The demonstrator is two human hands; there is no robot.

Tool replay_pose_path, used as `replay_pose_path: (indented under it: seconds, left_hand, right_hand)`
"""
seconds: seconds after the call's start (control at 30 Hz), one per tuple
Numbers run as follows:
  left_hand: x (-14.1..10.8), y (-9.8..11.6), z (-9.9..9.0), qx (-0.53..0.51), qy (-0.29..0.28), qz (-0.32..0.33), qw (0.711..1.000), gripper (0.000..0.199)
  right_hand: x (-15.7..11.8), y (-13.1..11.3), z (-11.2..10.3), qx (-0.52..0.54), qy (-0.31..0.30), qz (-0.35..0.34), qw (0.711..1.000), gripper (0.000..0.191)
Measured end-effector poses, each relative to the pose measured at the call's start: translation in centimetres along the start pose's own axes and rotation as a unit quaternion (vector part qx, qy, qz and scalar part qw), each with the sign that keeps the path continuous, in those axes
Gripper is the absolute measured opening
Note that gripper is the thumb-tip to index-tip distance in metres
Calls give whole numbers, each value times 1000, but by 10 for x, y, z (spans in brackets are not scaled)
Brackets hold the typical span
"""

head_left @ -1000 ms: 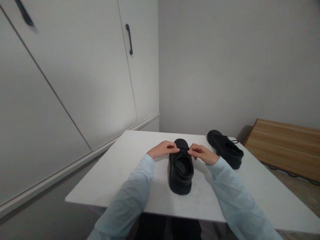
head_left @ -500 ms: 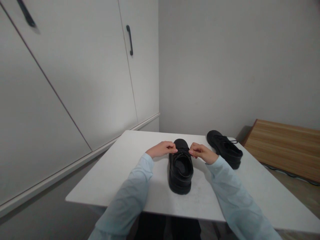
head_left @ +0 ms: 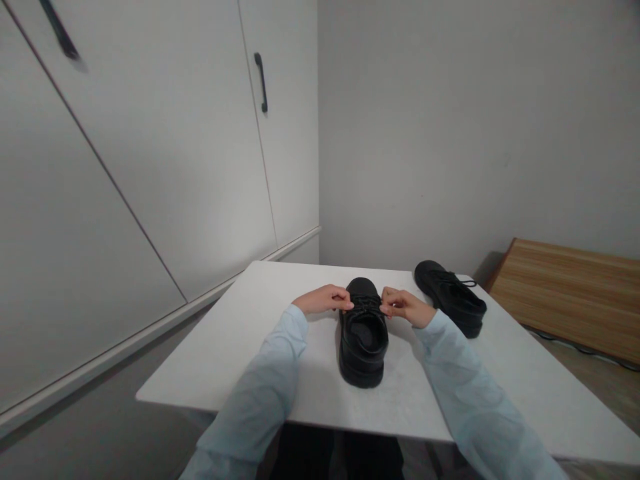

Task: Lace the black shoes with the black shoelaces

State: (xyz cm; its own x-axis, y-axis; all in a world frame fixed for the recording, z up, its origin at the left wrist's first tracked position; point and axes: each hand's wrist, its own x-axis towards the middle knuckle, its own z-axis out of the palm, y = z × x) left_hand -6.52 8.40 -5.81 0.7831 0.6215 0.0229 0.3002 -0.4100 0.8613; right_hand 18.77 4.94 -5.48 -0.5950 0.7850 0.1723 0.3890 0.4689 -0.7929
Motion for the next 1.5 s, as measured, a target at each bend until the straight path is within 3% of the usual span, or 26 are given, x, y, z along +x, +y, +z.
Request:
replay_pose_path:
  seconds: [0.6,0.7,0.83,0.93,1.07,1.13,1.23,1.37,1.43,1.5]
  left_hand:
    - [-1,2,3,-41,-2,-22,999,40]
    - [2,-2,3,-43,39,-26,998,45]
    - [5,-15,0,-11,154,-28,988,51]
    - [6,-24,0,32,201,-50,978,48]
    - [7,-30,2,77,204,-72,973,41]
    - [7,-32,2,103,205,-83,970,37]
    - [8,-35,2,150,212,-97,961,31]
    - [8,-37,2,175,218,-91,956,28]
    - [8,-36,2,176,217,-84,957,27]
    - [8,-35,2,177,215,-84,957,26]
  right_hand:
    - [-1,0,-3,-22,-20,9,1000,53]
    - [-2,-2,-2,-1,-23,28,999,53]
    - [-3,-5,-2,13,-14,61,998,49]
    - [-4,-13,-8,31,33,71,996,45]
    - [-5,-35,-15,52,163,36,985,36]
    - [-6,-52,-13,45,195,12,980,31]
    - [-14,-83,2,17,170,-16,985,25]
    - [-31,-111,48,-130,114,-18,985,18]
    - [-39,-114,76,-243,126,-11,962,29]
    - [-43,-111,102,-360,150,-10,921,48]
